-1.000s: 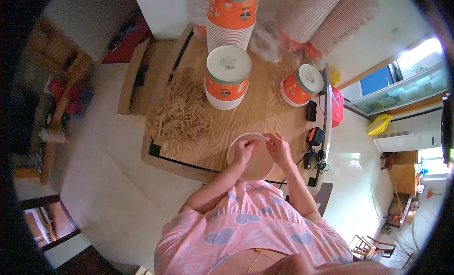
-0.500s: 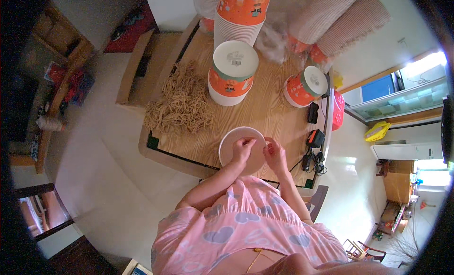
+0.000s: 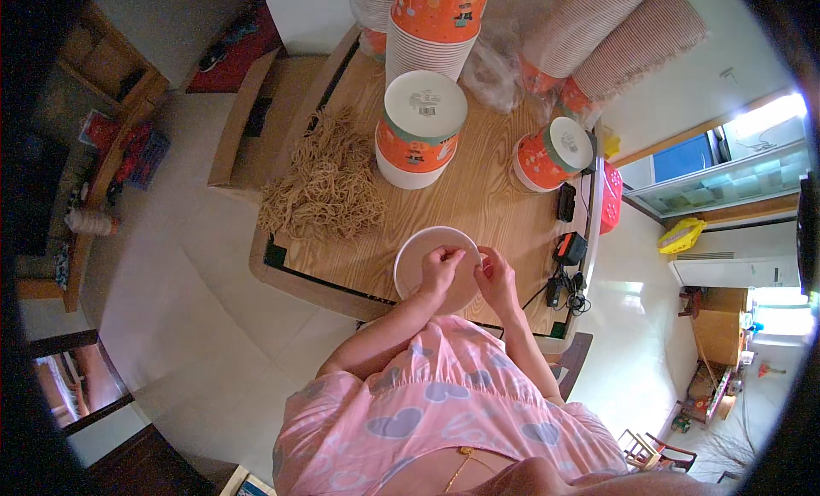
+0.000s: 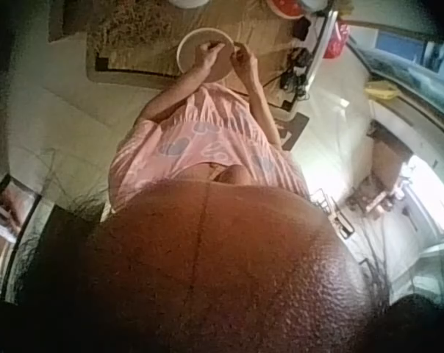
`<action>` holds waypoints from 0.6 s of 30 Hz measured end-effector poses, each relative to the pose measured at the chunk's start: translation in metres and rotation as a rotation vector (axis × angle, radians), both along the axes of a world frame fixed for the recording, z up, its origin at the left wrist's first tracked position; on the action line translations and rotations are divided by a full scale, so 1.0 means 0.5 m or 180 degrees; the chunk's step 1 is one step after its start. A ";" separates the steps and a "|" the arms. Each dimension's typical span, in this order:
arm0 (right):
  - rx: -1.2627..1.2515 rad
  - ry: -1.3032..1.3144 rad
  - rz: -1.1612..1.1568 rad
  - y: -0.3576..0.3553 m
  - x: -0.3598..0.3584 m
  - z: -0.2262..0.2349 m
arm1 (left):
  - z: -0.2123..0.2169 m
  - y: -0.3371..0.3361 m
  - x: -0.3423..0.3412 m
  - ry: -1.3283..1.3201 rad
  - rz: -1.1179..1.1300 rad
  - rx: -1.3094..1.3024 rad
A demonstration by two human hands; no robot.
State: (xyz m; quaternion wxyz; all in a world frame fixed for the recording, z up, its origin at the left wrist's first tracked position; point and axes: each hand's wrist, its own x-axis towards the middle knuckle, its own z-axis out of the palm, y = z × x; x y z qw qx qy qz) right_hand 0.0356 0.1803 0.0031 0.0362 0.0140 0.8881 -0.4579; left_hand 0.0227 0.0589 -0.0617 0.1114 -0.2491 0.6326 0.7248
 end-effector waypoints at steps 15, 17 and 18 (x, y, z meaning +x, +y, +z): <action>-0.0200 -0.0270 0.0053 0.014 0.001 -0.014 | 0.009 0.004 -0.001 0.0293 -0.0181 -0.0153; -0.0341 -0.0237 0.0093 0.012 -0.001 -0.011 | -0.002 0.004 -0.001 0.0371 -0.0148 -0.0158; -0.0389 -0.0303 0.0100 0.012 0.000 -0.007 | -0.007 0.004 -0.001 0.0446 -0.0121 -0.0165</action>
